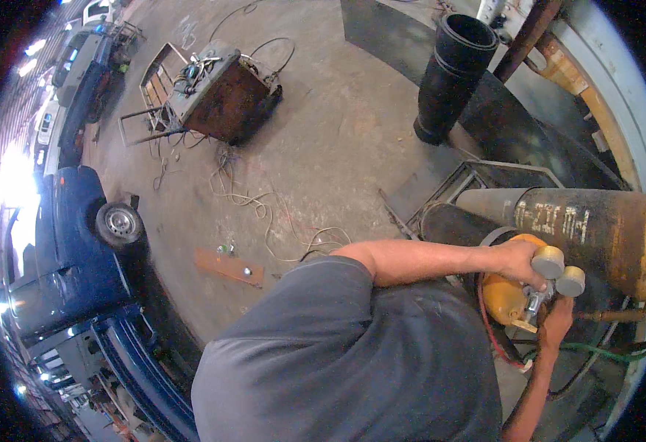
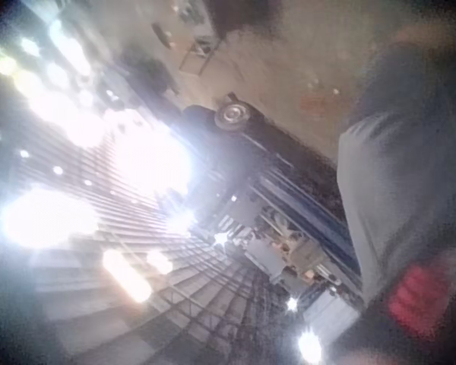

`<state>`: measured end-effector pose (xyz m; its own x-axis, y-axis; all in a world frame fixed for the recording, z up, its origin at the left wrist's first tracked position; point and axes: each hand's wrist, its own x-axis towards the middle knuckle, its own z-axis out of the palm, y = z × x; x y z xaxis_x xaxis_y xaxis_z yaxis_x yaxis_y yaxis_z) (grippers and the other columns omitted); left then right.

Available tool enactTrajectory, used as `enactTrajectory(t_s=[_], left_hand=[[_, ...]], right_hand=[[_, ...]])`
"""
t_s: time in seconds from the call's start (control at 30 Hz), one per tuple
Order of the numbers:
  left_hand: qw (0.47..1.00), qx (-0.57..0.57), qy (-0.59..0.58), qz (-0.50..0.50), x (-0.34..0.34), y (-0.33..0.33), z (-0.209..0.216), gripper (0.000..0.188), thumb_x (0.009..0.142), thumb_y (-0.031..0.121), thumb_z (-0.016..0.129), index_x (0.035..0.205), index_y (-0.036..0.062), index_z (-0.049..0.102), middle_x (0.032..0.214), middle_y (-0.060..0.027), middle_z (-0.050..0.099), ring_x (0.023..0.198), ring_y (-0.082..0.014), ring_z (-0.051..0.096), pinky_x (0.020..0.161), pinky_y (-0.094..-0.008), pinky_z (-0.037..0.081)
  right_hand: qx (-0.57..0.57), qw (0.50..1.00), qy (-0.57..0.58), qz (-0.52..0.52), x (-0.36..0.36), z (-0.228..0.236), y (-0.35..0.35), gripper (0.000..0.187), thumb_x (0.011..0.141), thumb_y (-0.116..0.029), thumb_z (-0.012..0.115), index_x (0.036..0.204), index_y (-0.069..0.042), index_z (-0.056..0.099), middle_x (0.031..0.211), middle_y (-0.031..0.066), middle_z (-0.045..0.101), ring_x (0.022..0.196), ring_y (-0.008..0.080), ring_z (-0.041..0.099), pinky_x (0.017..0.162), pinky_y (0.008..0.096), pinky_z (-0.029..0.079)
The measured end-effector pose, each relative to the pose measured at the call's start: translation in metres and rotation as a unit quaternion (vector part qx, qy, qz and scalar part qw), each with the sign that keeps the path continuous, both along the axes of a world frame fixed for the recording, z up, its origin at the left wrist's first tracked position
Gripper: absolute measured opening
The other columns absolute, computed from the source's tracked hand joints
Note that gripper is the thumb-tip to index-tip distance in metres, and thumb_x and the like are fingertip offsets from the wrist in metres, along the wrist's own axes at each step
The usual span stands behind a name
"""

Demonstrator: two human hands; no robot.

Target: The person connects hoses to a gas cylinder, attaches a dual-gauge regulator, and tightens it with a wrench. They then pick up a welding torch and inspect the setup.

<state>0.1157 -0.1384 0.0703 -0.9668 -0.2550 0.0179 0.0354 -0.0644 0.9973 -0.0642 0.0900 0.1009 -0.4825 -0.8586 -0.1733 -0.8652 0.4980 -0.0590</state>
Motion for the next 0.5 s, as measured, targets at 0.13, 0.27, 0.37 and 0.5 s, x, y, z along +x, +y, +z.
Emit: enactTrajectory(t_s=[0.13,0.27,0.37,0.5], left_hand=[[1.000,-0.007,-0.001,0.008,0.000,0.000,-0.005,0.054,0.070,0.041,0.080,0.111,0.0087,0.069,0.106,-0.0142,0.072,0.101,-0.0307,0.067,0.091,-0.0416,0.051],[1.000,-0.014,-0.015,-0.013,0.001,-0.003,0.002,0.055,0.070,0.042,0.080,0.112,0.0092,0.069,0.106,-0.0146,0.072,0.101,-0.0313,0.067,0.091,-0.0419,0.051],[0.998,-0.044,-0.055,0.003,-0.004,0.003,0.002,0.057,0.068,0.043,0.082,0.112,0.0091,0.069,0.106,-0.0148,0.072,0.102,-0.0317,0.067,0.091,-0.0417,0.051],[0.998,-0.033,-0.040,0.022,-0.008,-0.002,-0.014,0.059,0.066,0.048,0.082,0.112,0.0120,0.070,0.104,-0.0151,0.072,0.100,-0.0306,0.068,0.091,-0.0411,0.052]], right_hand=[[-0.035,0.995,-0.050,0.074,0.003,0.016,-0.005,0.065,0.079,-0.011,0.070,0.138,0.001,0.045,0.130,0.0236,0.054,0.121,0.0442,0.050,0.102,0.0468,0.042],[0.007,0.998,-0.044,0.038,-0.004,0.007,-0.003,0.060,0.081,-0.010,0.067,0.136,0.000,0.047,0.130,0.0232,0.054,0.122,0.0437,0.049,0.103,0.0463,0.041],[-0.014,0.997,-0.061,-0.033,0.008,0.005,0.003,0.052,0.083,-0.011,0.065,0.132,0.000,0.051,0.130,0.0242,0.054,0.122,0.0441,0.049,0.103,0.0468,0.040],[0.015,0.995,-0.093,0.039,0.003,0.022,-0.025,0.050,0.082,-0.014,0.067,0.128,0.000,0.053,0.128,0.0261,0.054,0.120,0.0452,0.050,0.102,0.0485,0.041]])
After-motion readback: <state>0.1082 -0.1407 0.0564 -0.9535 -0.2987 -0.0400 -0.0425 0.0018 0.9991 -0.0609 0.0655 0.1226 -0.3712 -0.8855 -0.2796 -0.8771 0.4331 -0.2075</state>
